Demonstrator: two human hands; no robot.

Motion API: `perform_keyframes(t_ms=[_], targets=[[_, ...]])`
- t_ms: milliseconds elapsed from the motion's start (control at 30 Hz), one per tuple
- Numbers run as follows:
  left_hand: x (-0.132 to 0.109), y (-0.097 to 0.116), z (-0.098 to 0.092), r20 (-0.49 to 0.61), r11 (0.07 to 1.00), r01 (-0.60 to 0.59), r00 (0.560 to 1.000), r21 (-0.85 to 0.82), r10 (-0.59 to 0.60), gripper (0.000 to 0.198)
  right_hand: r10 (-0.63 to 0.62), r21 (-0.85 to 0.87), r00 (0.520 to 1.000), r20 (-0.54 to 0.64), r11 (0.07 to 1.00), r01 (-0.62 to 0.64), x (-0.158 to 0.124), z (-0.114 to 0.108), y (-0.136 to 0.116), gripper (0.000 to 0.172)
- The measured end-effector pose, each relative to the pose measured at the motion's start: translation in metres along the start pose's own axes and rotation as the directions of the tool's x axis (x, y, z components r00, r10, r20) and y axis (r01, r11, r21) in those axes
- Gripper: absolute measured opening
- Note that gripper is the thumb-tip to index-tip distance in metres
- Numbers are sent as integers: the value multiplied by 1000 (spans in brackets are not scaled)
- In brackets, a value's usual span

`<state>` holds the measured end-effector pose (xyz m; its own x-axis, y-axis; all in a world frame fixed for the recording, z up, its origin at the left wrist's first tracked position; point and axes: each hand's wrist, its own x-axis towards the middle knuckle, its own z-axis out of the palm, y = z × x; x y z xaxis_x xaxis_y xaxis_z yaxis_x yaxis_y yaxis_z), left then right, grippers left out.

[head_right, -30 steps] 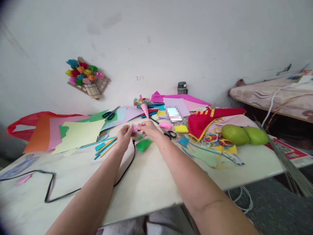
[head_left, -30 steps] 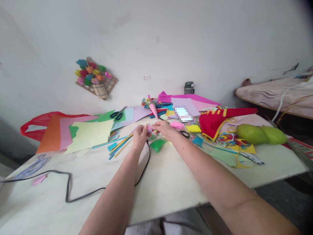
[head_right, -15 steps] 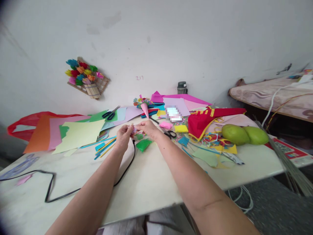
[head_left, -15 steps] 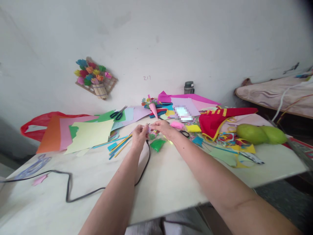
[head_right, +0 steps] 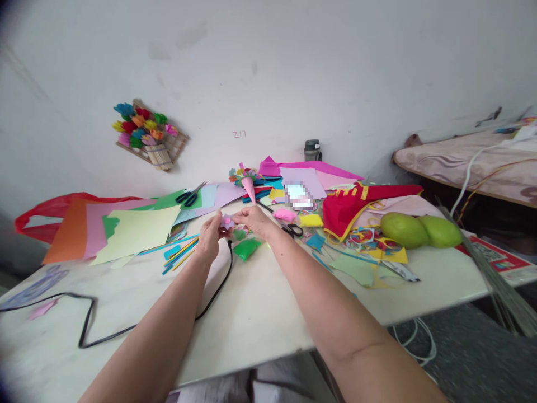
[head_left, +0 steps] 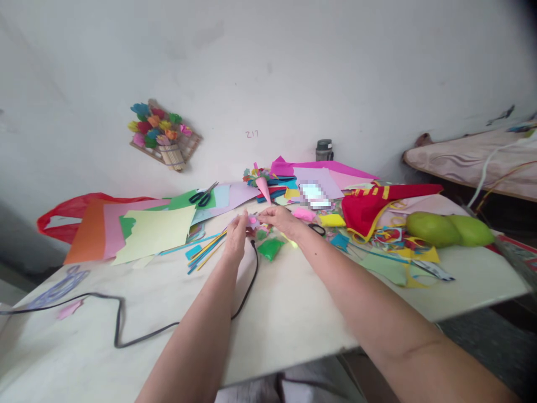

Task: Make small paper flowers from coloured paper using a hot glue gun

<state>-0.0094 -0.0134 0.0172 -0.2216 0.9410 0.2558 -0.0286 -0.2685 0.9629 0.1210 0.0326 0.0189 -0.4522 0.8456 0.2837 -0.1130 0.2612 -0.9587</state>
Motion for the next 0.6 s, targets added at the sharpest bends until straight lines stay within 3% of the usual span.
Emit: perform_keyframes(t_ms=[167,333,433,600], targets=[[3,-4,-4,65,999,-43,997,26,41,34,-42,-62,999,24,997,43,-1,-1,0,21],[6,-10,-1,-29,991,-117,993,59,119,34,-31,-83,999,44,996,34,-1,-1,2,24],[4,-7,1,-53,994,-101,993,49,104,35,-30,-80,999,34,996,33,0,-1,3,21],[0,-2,-1,24,999,-50,998,-2,50,37,-33,-55,998,48,998,35,-3,-2,-2,22]])
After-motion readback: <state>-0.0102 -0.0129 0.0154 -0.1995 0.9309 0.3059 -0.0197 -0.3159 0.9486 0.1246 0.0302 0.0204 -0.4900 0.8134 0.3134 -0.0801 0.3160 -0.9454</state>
